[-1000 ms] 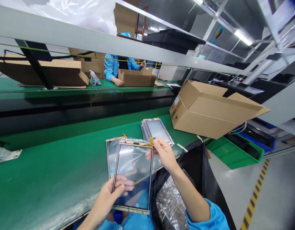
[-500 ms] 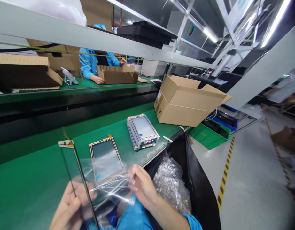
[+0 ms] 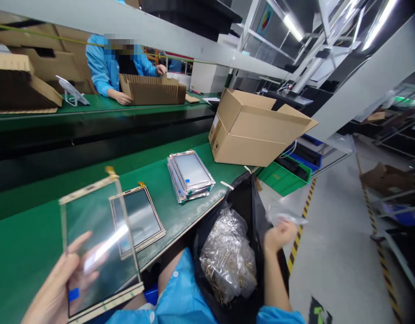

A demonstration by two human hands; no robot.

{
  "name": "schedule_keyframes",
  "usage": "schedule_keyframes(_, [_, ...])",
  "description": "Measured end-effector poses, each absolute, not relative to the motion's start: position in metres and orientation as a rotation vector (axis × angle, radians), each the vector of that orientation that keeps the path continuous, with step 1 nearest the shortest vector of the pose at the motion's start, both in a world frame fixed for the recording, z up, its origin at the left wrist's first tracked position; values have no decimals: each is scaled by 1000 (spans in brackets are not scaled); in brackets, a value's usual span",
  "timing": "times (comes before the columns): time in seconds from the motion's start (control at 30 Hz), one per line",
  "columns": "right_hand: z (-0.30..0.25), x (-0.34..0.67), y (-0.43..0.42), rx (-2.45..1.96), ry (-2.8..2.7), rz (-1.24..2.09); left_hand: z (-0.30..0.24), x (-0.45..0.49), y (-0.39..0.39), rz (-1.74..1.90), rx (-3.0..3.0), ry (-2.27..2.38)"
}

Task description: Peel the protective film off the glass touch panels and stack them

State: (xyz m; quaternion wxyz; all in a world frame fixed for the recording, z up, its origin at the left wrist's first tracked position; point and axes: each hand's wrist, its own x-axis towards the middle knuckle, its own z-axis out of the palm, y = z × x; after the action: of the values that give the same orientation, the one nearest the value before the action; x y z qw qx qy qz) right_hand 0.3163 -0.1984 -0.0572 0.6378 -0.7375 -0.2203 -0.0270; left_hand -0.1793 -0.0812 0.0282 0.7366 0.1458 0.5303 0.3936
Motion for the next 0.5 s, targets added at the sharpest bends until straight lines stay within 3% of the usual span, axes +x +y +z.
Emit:
schedule_keyframes(0.2, [-118,253,-164,-1801,-868,418,33,-109,-110,861,162,1012])
schedule_keyframes(0.37, [-73,232,-152,-1716,-1015,643,12,-116,-124,751,423,921])
schedule_keyframes(0.5, [-28,175,-132,-1348,-986,1331,5,-120,-134,558,674,779])
